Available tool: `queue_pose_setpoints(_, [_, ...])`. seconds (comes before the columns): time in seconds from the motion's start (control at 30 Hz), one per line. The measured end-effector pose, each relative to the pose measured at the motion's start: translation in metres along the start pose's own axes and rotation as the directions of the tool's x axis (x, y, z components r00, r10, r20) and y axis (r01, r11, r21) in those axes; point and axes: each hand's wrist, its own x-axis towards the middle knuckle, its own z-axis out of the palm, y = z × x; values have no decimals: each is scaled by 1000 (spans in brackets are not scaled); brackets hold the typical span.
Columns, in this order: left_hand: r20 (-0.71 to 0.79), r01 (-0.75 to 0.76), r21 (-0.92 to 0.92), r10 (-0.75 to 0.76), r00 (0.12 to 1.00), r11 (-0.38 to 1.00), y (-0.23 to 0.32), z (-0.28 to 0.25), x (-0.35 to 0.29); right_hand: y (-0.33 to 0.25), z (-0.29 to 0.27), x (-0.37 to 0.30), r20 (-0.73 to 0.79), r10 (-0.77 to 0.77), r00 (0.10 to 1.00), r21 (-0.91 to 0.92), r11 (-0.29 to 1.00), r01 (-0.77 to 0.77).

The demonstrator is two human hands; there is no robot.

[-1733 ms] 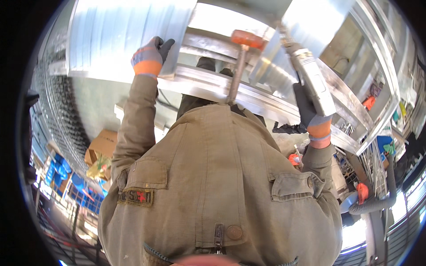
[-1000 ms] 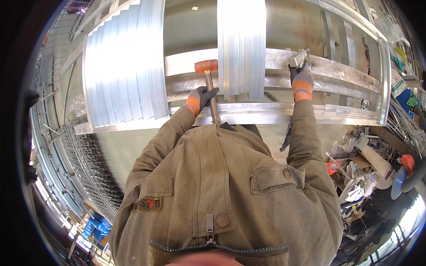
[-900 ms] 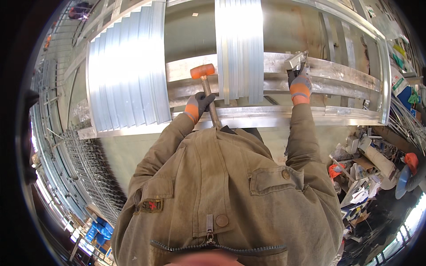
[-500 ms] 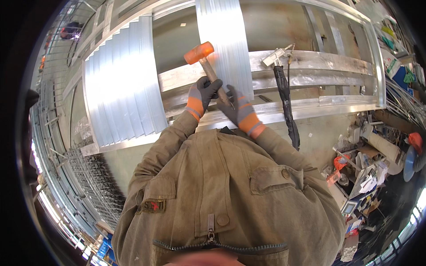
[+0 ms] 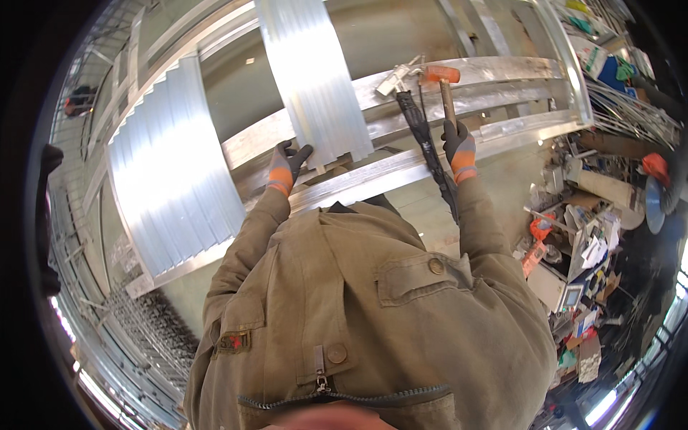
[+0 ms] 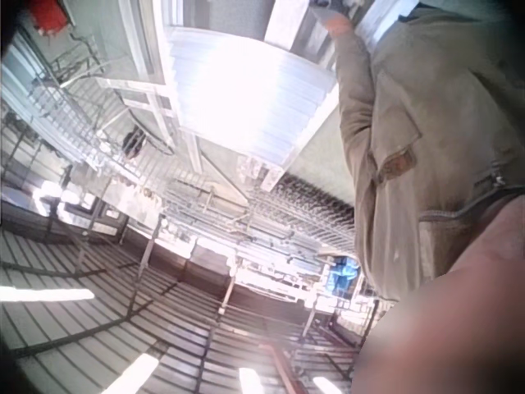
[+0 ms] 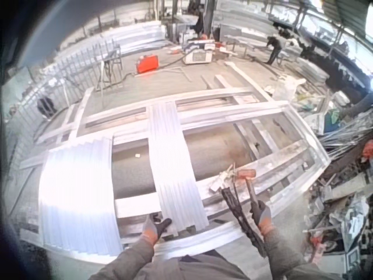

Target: The person welds metal strips onto a metal frame using a handheld welding torch. They repeatedly position strips, weld them in place, and use a hammer to tap and align the strips. The process is repeated multiple times across the frame.

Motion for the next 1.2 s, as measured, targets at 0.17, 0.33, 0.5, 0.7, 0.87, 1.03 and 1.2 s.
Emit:
queue_pose_setpoints(0.17, [207, 149, -211, -105, 973, 966, -27, 2, 10, 52, -47, 43, 76, 65, 995, -6, 998, -64])
queue_pose_setpoints(0.33, [247, 90, -491, 40, 968, 866, -58, -7, 15, 80, -56, 71, -43, -227, 973, -627, 764, 150])
queue_pose_setpoints(0.5, [4, 19, -554, -21, 1000, 832, -87, -13, 30, 37, -40, 48, -211, -411, 887, -735, 665, 133])
queue_pose_setpoints(0.7, [-289, -137, -502, -16, 957, 854, -79, -38, 21, -86, 61, -25, -114, -808, 578, -427, 565, 706])
queue_pose_setpoints(0.87, [-241, 72, -480, -211, 947, 874, -45, -86, -6, -137, 204, -117, 249, -764, 595, 35, 621, 783])
queue_pose_setpoints(1.03, [443, 421, -876, 47, 895, 236, -50, -138, -40, -150, 334, -188, 591, -548, 592, 316, 833, 455])
queue_pose_setpoints(1.2, [519, 494, -854, 212, 828, 163, -80, -149, -64, -169, 397, -207, 880, -88, 467, 316, 842, -437])
